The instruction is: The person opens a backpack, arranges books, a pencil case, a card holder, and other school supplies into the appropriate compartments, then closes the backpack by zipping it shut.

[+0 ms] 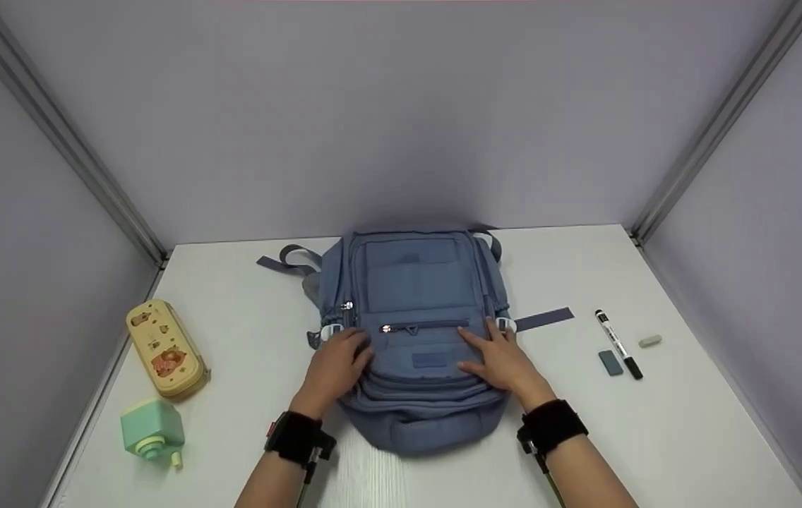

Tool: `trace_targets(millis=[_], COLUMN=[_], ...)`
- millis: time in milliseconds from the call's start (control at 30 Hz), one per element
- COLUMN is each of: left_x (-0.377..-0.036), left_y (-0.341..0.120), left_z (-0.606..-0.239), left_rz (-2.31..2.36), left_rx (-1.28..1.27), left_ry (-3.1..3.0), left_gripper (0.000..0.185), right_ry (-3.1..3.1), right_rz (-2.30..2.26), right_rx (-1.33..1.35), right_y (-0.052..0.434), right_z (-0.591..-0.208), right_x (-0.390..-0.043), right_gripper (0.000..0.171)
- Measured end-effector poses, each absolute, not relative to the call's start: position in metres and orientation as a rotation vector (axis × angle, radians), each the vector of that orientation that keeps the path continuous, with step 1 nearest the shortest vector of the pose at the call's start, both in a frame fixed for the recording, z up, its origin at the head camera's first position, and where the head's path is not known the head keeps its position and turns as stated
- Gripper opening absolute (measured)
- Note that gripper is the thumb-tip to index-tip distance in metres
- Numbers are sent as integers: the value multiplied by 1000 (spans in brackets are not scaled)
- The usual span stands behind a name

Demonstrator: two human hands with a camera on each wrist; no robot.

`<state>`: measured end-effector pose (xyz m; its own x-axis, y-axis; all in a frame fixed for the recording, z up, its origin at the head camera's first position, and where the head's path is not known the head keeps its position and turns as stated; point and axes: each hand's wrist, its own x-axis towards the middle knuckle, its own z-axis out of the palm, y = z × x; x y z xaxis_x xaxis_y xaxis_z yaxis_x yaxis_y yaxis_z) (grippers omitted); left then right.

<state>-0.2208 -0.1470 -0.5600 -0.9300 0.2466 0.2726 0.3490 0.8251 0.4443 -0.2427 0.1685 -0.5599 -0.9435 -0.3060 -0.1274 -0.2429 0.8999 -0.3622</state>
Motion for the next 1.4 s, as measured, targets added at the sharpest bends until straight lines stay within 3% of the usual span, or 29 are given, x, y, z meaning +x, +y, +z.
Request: trace_targets(millis=[133,300,567,867,1400], left_x=[-235,-254,-269,-275,-280], left_y=[-155,-163,-164,-158,-152], left_z=[-562,-568,-573,-567,-565], left_rz=[-674,-579,-548,-539,-381], left_rx=[-279,-181,-176,-130,-257], left_ry=[-2664,-2648,-2696,-2597,-2576], left_gripper=[19,28,35,16,7], right_ry=[2883,2889,2879,2883,2895], right_rz=[-522,-534,-539,-549,-539], right_rx=[-424,-434,-427,-441,-453], right_y=[168,169,170,169,170], right_z=[-560,-561,-561,-560,-562], right_x=[-242,-242,-242,-242,-243], right_gripper=[67,67,67,66,67])
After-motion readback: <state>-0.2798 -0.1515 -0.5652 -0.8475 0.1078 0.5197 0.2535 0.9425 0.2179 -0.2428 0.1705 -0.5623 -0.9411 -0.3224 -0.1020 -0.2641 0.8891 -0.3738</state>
